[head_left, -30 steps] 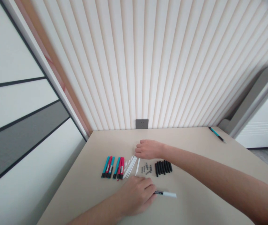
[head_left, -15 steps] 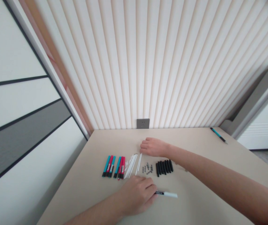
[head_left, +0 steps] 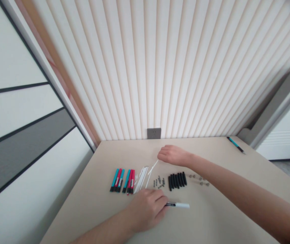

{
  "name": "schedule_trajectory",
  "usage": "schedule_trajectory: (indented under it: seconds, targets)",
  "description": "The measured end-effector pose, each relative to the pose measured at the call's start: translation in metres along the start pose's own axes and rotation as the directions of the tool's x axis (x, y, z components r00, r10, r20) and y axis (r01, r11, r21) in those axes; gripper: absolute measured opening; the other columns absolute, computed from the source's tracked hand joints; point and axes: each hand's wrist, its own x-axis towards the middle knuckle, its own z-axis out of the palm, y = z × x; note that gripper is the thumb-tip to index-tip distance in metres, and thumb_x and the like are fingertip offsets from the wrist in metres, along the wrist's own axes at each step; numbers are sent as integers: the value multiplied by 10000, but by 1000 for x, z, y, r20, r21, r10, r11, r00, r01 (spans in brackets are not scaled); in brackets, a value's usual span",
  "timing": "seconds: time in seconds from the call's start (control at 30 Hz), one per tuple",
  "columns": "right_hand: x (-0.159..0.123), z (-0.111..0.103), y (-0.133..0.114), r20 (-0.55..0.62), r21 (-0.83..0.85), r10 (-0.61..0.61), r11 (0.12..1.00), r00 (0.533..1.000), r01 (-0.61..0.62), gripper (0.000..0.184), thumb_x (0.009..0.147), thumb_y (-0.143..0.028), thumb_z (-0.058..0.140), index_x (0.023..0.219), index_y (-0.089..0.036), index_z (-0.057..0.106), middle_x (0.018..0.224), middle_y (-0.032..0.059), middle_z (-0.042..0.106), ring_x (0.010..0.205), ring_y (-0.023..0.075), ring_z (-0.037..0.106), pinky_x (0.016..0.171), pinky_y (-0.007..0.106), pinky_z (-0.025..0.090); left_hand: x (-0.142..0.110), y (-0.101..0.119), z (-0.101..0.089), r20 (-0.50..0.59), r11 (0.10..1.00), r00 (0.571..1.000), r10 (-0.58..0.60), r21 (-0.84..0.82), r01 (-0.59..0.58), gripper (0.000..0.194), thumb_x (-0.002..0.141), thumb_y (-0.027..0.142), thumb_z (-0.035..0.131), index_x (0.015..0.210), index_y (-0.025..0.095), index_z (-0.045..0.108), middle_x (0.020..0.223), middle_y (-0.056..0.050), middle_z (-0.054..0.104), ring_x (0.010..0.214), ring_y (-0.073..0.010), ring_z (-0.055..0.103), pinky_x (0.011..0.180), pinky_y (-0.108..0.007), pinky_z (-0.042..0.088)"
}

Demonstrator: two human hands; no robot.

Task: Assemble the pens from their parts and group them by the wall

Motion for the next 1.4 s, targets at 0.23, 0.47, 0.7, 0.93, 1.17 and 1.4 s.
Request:
schedule_trajectory:
  seconds: [0.23,0.47,0.7,0.93,1.17,1.4]
  targets:
    - [-96,-23,-50,-158,548,669,672,727,-499,144,995,-250,457,977,-202,591,887,69,633,823,180,601,660,267,513,-1,-6,3,-172,968,957,-234,-136,213,178,958,186,503,1108,202,598,940,-29,657,782,-174,659,680,-275,505]
    - [-153,-26,-82,-166,645,751,573,639,-506,109,969,-216,494,998,-209,598,931,90,616,860,201,605,706,299,548,1,-12,1,-178,931,934,-310,-255,260,182,977,198,479,1116,202,597,944,-36,662,769,-160,662,694,-256,518]
    - [-150,-37,-79,-161,663,724,583,671,-470,125,970,-190,485,1005,-214,602,928,89,630,862,198,617,722,300,544,3,-11,-4,-221,913,906,-360,-286,292,177,980,206,480,1100,199,610,929,-35,667,797,-157,663,729,-254,522]
    - [-150,-38,-81,-127,640,670,618,732,-456,155,968,-179,494,1060,-218,613,947,87,643,881,202,621,769,328,527,4,-14,-5,-240,913,901,-360,-290,287,181,975,210,493,1103,201,621,930,-35,670,801,-154,666,732,-247,526]
    - [-138,-37,-89,-105,638,593,656,798,-403,171,986,-201,483,1066,-206,634,939,86,661,867,191,614,775,321,514,2,-15,-4,-211,917,924,-318,-316,243,219,973,204,513,1174,201,600,972,-51,662,826,-149,659,770,-241,529]
    - [-119,-35,-109,-79,640,536,674,841,-369,154,984,-211,490,1005,-189,642,869,74,664,820,186,598,755,317,492,-1,-18,-5,-246,876,920,-305,-452,170,190,962,172,530,1126,193,624,906,-51,663,737,-127,637,688,-211,519]
